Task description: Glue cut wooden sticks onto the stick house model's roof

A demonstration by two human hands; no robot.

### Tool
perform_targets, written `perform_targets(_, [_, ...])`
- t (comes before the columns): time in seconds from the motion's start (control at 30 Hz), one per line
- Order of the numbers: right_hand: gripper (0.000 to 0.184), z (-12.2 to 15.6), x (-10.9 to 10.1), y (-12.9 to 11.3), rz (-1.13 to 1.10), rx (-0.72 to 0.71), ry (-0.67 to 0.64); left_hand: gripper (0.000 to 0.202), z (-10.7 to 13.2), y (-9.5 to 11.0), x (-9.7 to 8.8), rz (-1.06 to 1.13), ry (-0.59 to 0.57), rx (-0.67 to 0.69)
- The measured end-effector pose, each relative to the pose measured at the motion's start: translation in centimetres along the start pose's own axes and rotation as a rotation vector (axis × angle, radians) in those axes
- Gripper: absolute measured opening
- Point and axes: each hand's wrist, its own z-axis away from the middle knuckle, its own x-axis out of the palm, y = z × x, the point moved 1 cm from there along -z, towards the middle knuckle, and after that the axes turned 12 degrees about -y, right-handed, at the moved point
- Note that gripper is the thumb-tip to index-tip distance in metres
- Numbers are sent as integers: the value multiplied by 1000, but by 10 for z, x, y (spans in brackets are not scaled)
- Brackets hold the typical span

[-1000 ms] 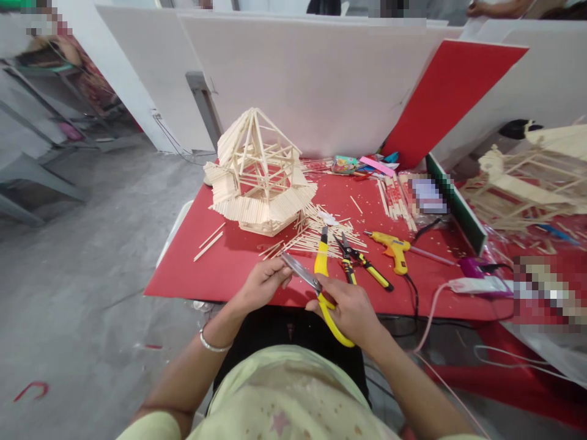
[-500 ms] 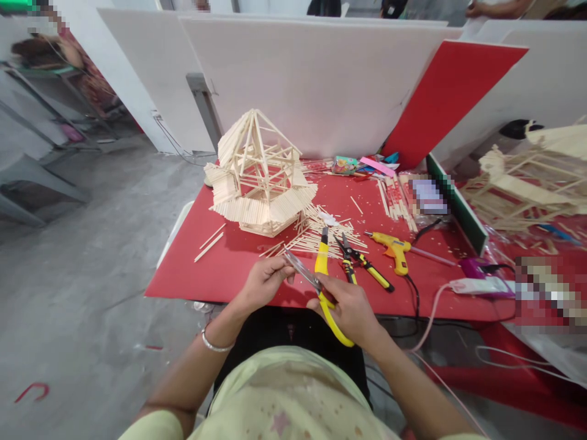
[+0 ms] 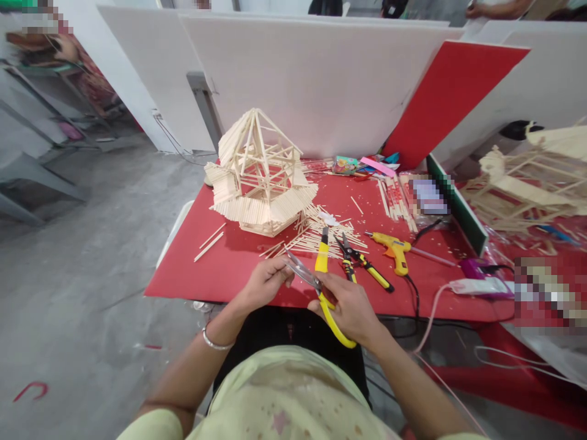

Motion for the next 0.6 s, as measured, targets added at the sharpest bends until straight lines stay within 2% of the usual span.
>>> perform_targets(0.17, [56, 0, 2, -3, -17, 26, -72, 31, -1, 5, 1, 7, 32, -18])
perform_targets(0.37, [55, 0, 4, -3, 99, 42, 9, 36, 2, 4, -1, -53, 69, -74])
perform_targets(0.47, [59, 0, 1, -5, 195, 49, 8, 34, 4, -1, -1, -37, 95, -53])
perform_targets(0.6, [58, -2, -3, -9, 140, 31, -11, 32, 4, -4, -1, -2, 87, -11])
